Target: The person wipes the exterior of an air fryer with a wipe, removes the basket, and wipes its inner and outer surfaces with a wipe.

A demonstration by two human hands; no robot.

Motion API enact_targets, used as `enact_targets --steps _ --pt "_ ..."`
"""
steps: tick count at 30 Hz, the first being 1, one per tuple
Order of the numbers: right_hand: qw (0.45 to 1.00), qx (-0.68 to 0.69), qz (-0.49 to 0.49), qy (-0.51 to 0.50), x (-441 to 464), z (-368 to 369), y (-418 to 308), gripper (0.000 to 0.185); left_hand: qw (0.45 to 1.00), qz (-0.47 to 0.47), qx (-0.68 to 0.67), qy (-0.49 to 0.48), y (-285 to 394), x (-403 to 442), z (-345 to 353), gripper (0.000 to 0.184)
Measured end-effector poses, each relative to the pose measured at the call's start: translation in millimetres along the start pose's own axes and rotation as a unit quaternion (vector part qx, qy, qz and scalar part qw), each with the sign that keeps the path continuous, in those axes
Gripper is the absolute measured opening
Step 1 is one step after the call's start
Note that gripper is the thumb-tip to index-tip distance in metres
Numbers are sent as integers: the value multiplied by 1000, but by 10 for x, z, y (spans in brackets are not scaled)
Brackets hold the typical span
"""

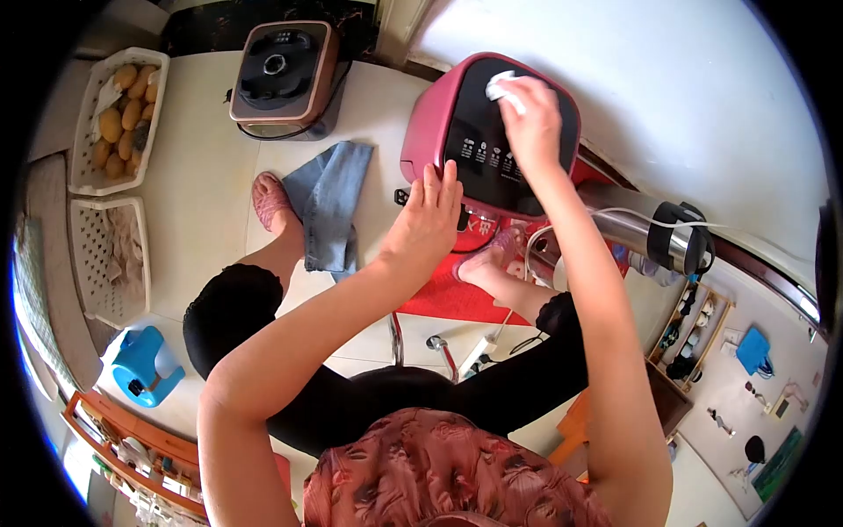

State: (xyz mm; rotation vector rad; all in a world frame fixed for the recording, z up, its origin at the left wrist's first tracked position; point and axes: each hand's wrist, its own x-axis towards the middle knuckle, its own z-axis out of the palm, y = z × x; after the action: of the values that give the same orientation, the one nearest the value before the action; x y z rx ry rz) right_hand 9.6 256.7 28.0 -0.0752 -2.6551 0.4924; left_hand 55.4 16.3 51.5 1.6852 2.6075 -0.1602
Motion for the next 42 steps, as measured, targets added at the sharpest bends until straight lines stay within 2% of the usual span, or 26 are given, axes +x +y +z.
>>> enact_targets --steps 2,4,6,8,10,12,14,16,18,20,23,26,28,30,32,34,36,37,40,41,42 --pt "997 41 -43 -45 49 34 -221 20 1000 -7 10 0 14 -8 2 53" --pt "998 47 -24 -45 183 52 -63 20 999 1 29 -15 37 -30 -18 54" --pt "998 48 30 -12 328 186 24 22 998 13 57 -33 73 -62 -66 54" --pt "999 9 31 28 347 332 -52 22 996 29 57 -59 98 -83 -123 57" --pt "998 62 -21 -18 282 264 -325 22 996 35 44 -64 139 -103 -91 59" --pt "993 83 -51 -62 197 202 -420 22 997 39 39 -61 142 -122 -90 53" --pt "989 89 -9 -115 269 133 -337 23 994 64 25 -87 119 -173 -173 49" --pt "995 86 21 -42 348 248 -325 21 993 81 39 -82 117 -205 -189 46" --pt "999 45 27 -14 199 336 -458 20 992 103 39 -59 160 -221 -153 43" --pt "995 79 6 -58 -27 216 -640 22 991 130 24 -21 268 -241 -73 40" --pt "986 111 -26 -118 -453 -40 -823 28 966 209 -101 -116 247 -233 -191 27" --pt "976 137 -60 -156 -829 -308 -837 30 952 154 -119 -236 84 -145 -265 14" --pt "975 109 -56 -187 -1000 -537 -744 34 978 113 -50 -170 -126 -95 -308 11" --pt "977 89 -50 -188 -1096 -727 -567 35 993 45 -39 -98 -305 -15 -326 9" --pt "980 77 -26 -183 -1175 -799 -450 34 998 22 -38 -51 -458 18 -434 11" --pt "987 73 26 -141 -1177 -692 -652 28 999 9 -43 -6 -506 21 -405 15" --pt "990 94 -26 -99 -1143 -395 -811 27 997 23 -52 46 -485 91 -323 22" --pt "992 92 -17 -80 -1122 -321 -898 27 996 25 -81 -4 -446 161 -318 37" --pt "996 79 12 -47 -1225 -411 -837 31 988 41 -116 92 -275 268 -98 49" --pt "996 71 20 -42 -1312 -507 -731 31 992 55 -107 40 -229 296 -58 60" --pt "997 65 25 -36 -1386 -598 -613 31 994 57 -92 28 -192 317 -74 60"
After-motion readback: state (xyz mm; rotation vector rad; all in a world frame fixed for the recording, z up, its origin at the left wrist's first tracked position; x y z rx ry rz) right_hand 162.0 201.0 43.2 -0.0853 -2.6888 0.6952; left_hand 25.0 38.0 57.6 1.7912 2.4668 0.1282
